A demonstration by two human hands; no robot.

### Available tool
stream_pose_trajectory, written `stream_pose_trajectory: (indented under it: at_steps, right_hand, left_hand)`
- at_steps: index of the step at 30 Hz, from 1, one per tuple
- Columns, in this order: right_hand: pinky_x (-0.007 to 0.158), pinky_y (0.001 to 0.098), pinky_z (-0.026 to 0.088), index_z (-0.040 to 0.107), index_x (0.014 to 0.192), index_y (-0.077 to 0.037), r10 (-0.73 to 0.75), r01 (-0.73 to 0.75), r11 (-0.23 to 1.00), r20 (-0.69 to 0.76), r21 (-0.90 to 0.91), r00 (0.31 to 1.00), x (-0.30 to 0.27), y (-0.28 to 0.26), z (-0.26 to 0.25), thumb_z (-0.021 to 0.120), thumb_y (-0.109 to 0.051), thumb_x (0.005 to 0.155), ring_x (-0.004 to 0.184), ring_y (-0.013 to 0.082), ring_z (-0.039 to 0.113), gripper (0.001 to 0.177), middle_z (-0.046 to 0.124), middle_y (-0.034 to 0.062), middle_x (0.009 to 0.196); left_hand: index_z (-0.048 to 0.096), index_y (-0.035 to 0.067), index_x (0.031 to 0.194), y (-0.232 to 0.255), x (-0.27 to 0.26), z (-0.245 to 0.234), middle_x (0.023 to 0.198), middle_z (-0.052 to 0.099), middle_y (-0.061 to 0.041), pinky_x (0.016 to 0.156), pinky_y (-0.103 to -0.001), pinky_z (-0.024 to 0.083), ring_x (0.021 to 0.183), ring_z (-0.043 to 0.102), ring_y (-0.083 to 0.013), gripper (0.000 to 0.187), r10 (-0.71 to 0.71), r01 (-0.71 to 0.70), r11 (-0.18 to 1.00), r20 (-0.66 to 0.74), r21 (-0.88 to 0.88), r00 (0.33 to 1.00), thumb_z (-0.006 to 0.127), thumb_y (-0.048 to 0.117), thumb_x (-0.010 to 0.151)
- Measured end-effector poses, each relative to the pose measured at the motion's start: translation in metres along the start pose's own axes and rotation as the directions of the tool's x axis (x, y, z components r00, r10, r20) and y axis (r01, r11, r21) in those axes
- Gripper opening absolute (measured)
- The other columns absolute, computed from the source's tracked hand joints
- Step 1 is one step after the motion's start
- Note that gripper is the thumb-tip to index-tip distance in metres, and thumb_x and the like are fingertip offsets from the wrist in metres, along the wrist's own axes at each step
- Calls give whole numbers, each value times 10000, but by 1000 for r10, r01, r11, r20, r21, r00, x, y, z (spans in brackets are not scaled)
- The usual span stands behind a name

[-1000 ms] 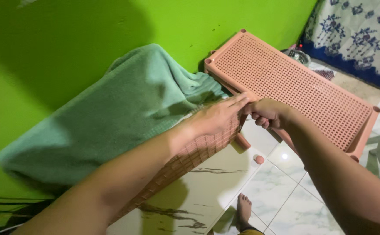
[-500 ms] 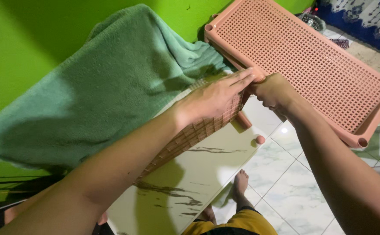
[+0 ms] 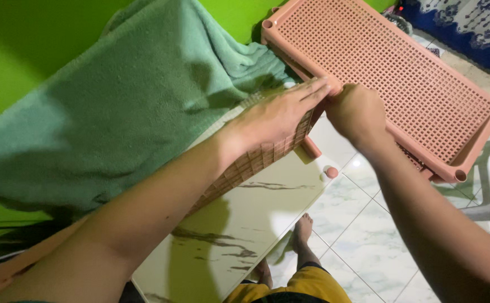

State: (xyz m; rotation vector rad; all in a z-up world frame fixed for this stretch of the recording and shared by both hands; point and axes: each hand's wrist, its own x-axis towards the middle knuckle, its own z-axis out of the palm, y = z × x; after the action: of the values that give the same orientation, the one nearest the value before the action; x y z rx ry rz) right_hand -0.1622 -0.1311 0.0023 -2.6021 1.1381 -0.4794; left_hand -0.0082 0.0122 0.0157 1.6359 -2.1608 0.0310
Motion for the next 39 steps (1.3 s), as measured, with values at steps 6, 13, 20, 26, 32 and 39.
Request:
stream_pose_trajectory:
  at_steps: [6,13,20,26,32,39]
  right_hand:
    - [482,306,427,666,837,-24,50,-468,671,595,576,802,17,17,-12,690,-215,958,545,153,549,227,615,40,641]
    - [372,117,275,585,835,-157,-228,-781,227,812,581,538,32,35,-10,636,-240,1009,473,-29,410,200,487,-106,614]
    - [340,172,172,598,826,-121,-108,-740,409,834,534,542,40,41,5,582,-269,983,425,9,294,216,370,-108,555]
    - [331,230,153,700,871,-41,-55,-725,452,828,519,558,35,38,13,595,-179,892,395,40,267,175,331,-80,535]
    - [339,250,184,683,840,-7,-34,-687,465,787,558,616,35,32,13,614,-192,905,399,64,292,207,351,-52,554]
    - [352,284,215,560,758,-35,90,-663,545,750,514,655,33,21,12,649,-244,940,401,105,314,291,412,-3,559]
  left_hand:
    - [311,0,1597,-1,1,2,1648,309,-202,1193,-364,417,1474,431,-314,817,19,-19,998,-2,57,1000,535,-143,825]
    - [342,37,1582,4,-2,-5,1672,309,-136,1160,-369,449,1454,458,-294,768,-99,102,994,67,-41,993,588,-86,864]
    - [354,-26,1547,-5,1,3,1613,346,-203,1185,-383,436,1444,485,-327,749,-6,4,999,-26,-49,1000,687,63,882]
    - [386,-27,1569,-3,-5,8,1641,410,-216,1161,-351,477,1442,509,-336,715,2,-3,1000,-91,-11,996,614,-16,891]
    - [383,-47,1523,4,-1,-3,1586,409,-238,1128,-364,487,1390,530,-360,678,-22,11,993,-101,-115,995,647,107,918]
    - [403,31,1549,6,4,-5,1613,433,-143,1123,-361,481,1442,505,-296,661,-69,55,988,-93,-144,993,610,54,922]
